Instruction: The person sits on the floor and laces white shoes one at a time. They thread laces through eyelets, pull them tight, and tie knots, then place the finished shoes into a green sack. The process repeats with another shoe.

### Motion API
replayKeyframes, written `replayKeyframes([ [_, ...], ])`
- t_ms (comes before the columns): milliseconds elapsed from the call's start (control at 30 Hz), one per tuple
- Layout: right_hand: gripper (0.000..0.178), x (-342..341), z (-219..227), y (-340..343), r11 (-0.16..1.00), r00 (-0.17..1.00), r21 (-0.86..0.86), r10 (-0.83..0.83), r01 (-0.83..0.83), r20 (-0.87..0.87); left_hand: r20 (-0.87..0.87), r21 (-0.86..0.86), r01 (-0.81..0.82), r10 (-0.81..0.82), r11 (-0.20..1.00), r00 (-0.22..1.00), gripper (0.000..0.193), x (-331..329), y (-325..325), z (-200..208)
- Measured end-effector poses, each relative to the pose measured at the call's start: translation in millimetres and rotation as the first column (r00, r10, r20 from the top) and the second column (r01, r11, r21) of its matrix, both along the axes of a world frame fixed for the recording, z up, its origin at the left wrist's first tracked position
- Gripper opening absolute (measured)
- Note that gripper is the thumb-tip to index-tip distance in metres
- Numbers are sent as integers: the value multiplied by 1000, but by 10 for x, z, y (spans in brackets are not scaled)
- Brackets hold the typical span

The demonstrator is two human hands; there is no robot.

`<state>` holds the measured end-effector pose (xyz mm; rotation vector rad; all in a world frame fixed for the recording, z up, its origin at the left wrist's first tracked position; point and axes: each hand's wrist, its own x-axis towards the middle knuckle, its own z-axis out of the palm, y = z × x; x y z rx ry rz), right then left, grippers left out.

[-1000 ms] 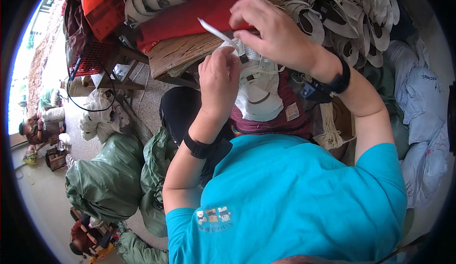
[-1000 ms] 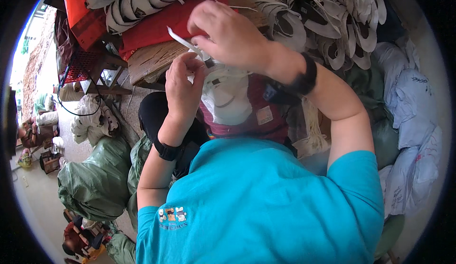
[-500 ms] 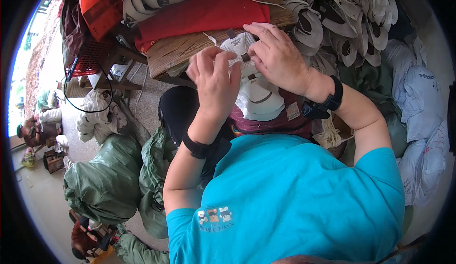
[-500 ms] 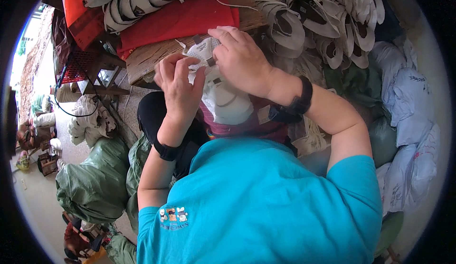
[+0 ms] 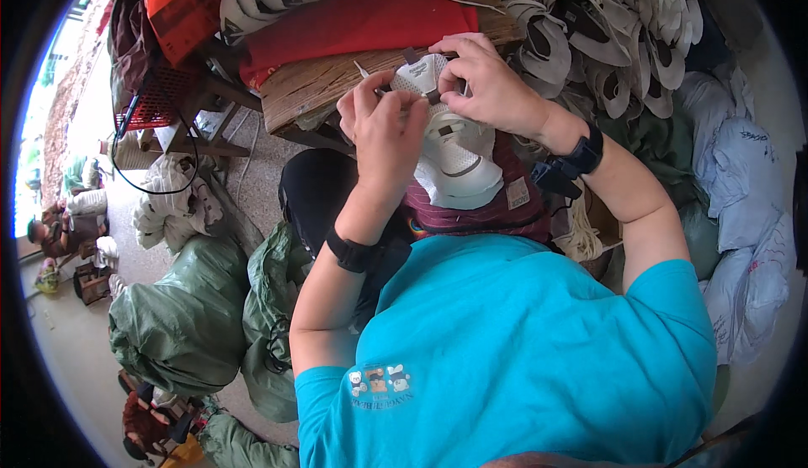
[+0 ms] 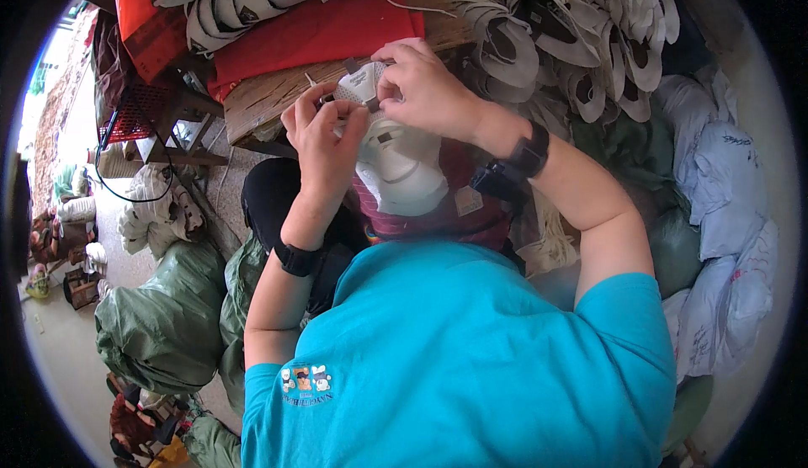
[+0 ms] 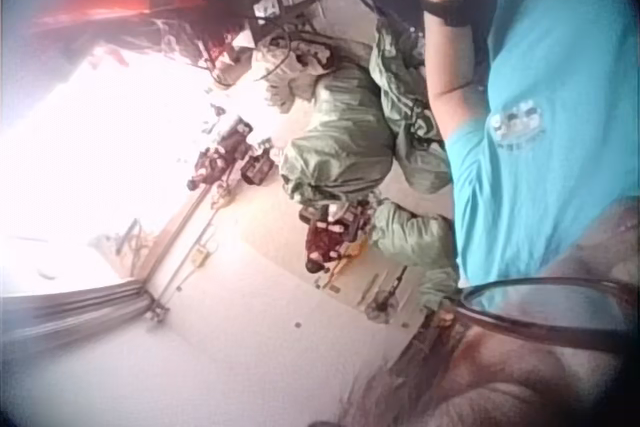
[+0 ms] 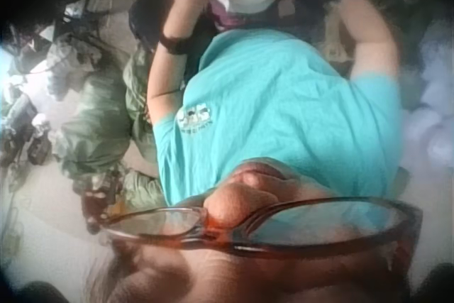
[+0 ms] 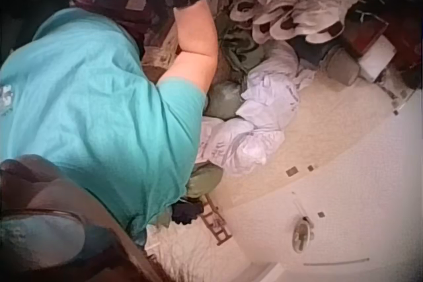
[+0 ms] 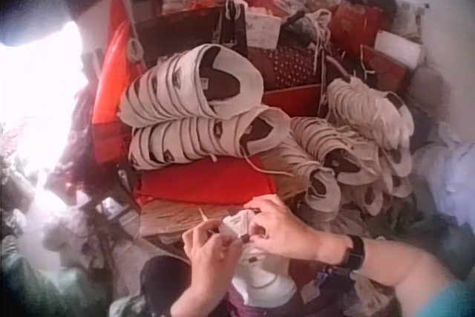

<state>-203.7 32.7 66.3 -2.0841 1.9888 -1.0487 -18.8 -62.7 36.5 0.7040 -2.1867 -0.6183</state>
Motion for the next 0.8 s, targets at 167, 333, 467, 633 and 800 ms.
replayKeyframes([
  [167,15,-150,443,79,934,893,-332,-256,130,-371,-105,25,-24,27,999,994,19,363,-300,-46],
  [333,10,-213,329,80,987,924,-12,-143,158,355,-167,269,115,-71,956,983,31,355,-279,66],
  [467,15,168,371,-30,976,224,125,-83,-181,971,85,-72,174,-168,982,982,29,163,-321,214],
  [633,11,42,311,-48,989,47,121,-117,-89,992,107,-245,194,-173,950,979,20,133,-313,326],
  [800,20,-1050,254,311,993,-78,-65,73,97,994,24,-144,-94,99,985,995,11,582,-599,215],
])
